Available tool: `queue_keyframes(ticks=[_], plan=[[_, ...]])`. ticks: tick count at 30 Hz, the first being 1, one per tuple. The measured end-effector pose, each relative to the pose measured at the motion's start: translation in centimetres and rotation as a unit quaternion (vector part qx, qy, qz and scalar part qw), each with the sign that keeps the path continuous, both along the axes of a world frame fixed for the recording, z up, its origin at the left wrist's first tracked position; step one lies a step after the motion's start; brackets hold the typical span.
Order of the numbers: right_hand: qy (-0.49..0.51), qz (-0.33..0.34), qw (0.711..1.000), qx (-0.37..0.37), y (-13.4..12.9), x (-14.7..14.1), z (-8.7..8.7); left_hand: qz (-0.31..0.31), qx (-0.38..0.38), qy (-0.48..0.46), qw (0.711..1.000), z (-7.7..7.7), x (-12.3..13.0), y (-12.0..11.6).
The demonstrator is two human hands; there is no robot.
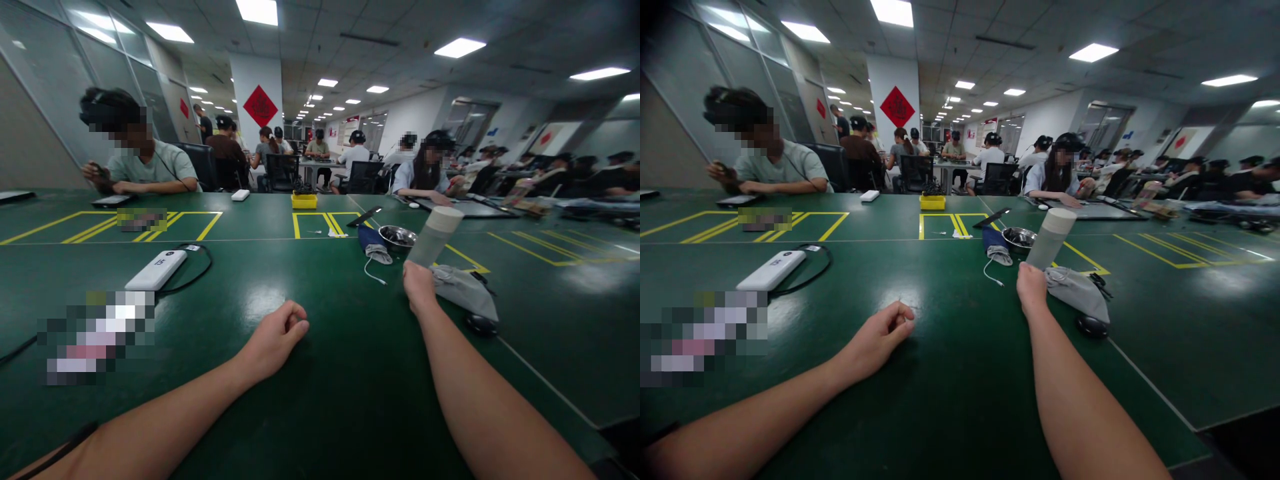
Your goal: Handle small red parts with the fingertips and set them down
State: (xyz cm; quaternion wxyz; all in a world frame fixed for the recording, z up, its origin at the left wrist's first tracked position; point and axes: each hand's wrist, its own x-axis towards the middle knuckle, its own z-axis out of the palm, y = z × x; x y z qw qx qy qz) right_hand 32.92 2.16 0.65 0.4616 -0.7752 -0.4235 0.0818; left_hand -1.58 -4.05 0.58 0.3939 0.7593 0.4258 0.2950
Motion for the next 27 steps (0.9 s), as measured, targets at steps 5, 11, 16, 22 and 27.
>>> queue_keyframes(ticks=[5, 11, 16, 22, 27], plan=[[-0.056, -0.073, 0.991, -0.093, 0.2, 2.3, -0.4, 0.001, 0.006, 0.010, 1.000, -0.2, -0.1, 0.0], [-0.089, -0.072, 0.983, -0.141, 0.3, 2.3, -0.5, -0.005, 0.007, 0.007, 1.000, 0.0, 0.1, 0.0], [-0.125, -0.049, 0.985, -0.108, 0.3, 2.3, -0.4, -0.008, 0.003, 0.006, 1.000, 0.2, 0.2, -0.1], [-0.148, 0.088, 0.982, -0.074, 1.3, 2.2, -1.3, -0.014, 0.007, 0.008, 1.000, -0.1, 0.1, 0.0], [-0.148, 0.141, 0.972, -0.118, 1.8, 2.2, -1.9, -0.021, 0.014, 0.012, 1.000, -0.2, 0.1, -0.1]])
